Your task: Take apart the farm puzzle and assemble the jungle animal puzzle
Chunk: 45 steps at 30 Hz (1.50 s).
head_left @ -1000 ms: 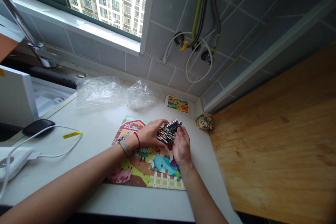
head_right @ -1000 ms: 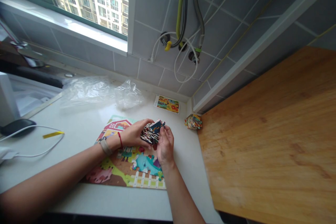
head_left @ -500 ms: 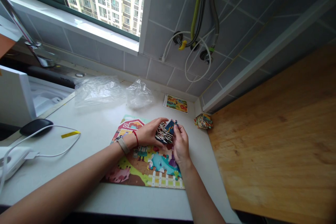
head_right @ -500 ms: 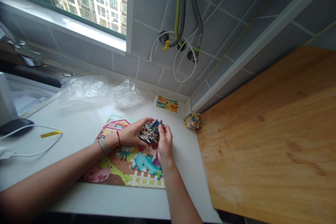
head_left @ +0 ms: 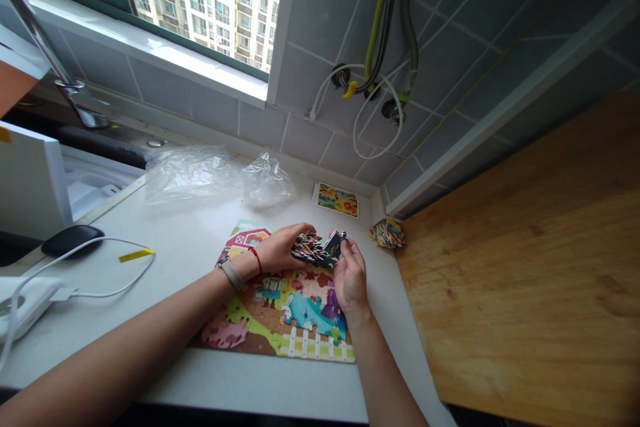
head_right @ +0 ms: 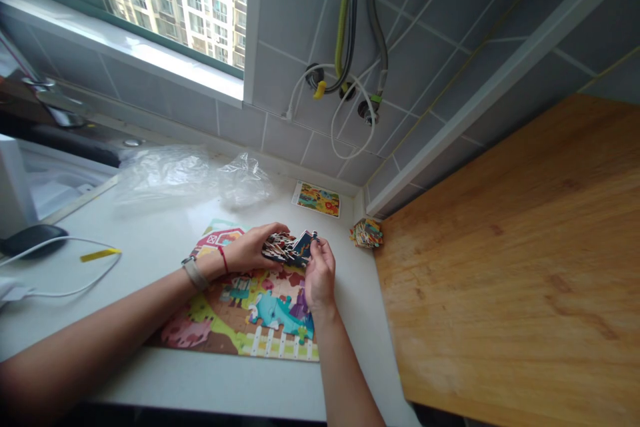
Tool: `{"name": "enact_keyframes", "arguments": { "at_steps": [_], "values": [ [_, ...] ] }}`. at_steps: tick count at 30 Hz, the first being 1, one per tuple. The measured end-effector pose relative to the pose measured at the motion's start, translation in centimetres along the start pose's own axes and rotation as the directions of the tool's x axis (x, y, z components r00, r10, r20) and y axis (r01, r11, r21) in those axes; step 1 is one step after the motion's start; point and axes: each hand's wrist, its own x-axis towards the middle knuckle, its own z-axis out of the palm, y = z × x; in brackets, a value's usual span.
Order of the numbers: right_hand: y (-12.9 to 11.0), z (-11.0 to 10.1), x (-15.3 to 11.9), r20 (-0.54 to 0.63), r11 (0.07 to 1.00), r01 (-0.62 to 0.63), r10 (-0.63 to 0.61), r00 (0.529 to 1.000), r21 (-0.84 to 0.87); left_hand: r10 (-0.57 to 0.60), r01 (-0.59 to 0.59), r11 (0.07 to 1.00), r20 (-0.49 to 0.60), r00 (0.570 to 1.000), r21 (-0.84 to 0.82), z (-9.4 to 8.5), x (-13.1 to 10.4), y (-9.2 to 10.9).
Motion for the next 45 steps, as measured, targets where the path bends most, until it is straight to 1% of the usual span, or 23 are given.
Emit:
{"name": "enact_keyframes", "arguments": {
  "at_steps": [6, 10, 15, 17, 19, 24, 26, 28, 30, 33, 35, 37, 39, 41, 45],
  "values": [
    [1.5, 1.2, -0.7, 0.083, 1.000, -0.013, 0.015, 0.996, -0.020, 0.026, -0.027, 0.999, -0.022, 0.999, -0.034, 1.4, -0.1, 0.4],
    [1.3, 1.6, -1.0, 0.154, 0.999, -0.050, 0.051, 0.987, -0.010, 0.065, -0.068, 0.994, -0.046, 0.997, -0.084, 2.0, -0.1, 0.4],
    [1.0, 1.9, -1.1, 0.183, 0.995, -0.104, 0.102, 0.978, 0.000, 0.094, -0.096, 0.993, -0.034, 0.995, -0.070, 2.1, 0.0, 0.7],
    [0.8, 2.0, -1.0, 0.180, 0.993, -0.118, 0.113, 0.977, 0.017, 0.095, -0.096, 0.994, -0.023, 0.995, -0.043, 2.0, 0.0, 0.8],
    [0.6, 1.9, -0.9, 0.159, 0.994, -0.106, 0.101, 0.982, 0.023, 0.084, -0.084, 0.996, -0.013, 0.996, -0.011, 1.7, 0.0, 0.7],
    [-0.3, 1.3, -0.1, 0.051, 1.000, 0.016, -0.016, 0.999, 0.002, 0.013, -0.014, 0.999, 0.013, 1.000, 0.052, 1.3, 0.0, 0.7],
    [-0.6, 0.7, 0.1, 0.021, 0.998, 0.058, -0.058, 0.998, -0.035, -0.004, 0.004, 0.999, 0.002, 1.000, 0.054, 1.4, 0.0, 0.7],
    [-0.8, 0.2, 0.2, 0.032, 0.988, 0.091, -0.088, 0.996, -0.127, -0.016, 0.017, 0.999, -0.018, 1.000, 0.045, 1.3, 0.1, 0.7],
    [-0.9, -0.3, 0.1, 0.104, 0.961, 0.141, -0.119, 0.987, -0.238, -0.027, 0.028, 0.999, -0.044, 0.999, 0.030, 1.1, 0.3, 0.6],
    [-1.0, -0.8, -0.1, 0.260, 0.904, 0.244, -0.157, 0.953, -0.351, -0.036, 0.036, 0.999, -0.069, 0.997, 0.008, 0.6, 0.4, 0.2],
    [-1.0, -0.9, -0.2, 0.352, 0.854, 0.298, -0.147, 0.925, -0.426, -0.040, 0.043, 0.998, -0.057, 0.998, 0.036, 0.3, 0.4, 0.1],
    [-0.9, -0.9, -0.2, 0.424, 0.796, 0.345, -0.124, 0.897, -0.498, -0.049, 0.053, 0.994, -0.041, 0.998, 0.098, 0.1, 0.4, 0.1],
    [-0.9, -1.0, -0.2, 0.466, 0.746, 0.391, -0.123, 0.876, -0.538, -0.052, 0.057, 0.987, -0.033, 0.998, 0.151, 0.1, 0.3, 0.3],
    [-0.9, -0.9, -0.3, 0.475, 0.694, 0.433, -0.147, 0.868, -0.576, -0.042, 0.045, 0.982, -0.018, 0.999, 0.183, 0.0, 0.3, 0.5],
    [-0.4, -0.7, -0.5, 0.502, 0.548, 0.512, -0.184, 0.845, -0.661, -0.014, 0.011, 0.976, 0.015, 1.000, 0.219, -0.3, 0.1, 0.7]
  ]
}}
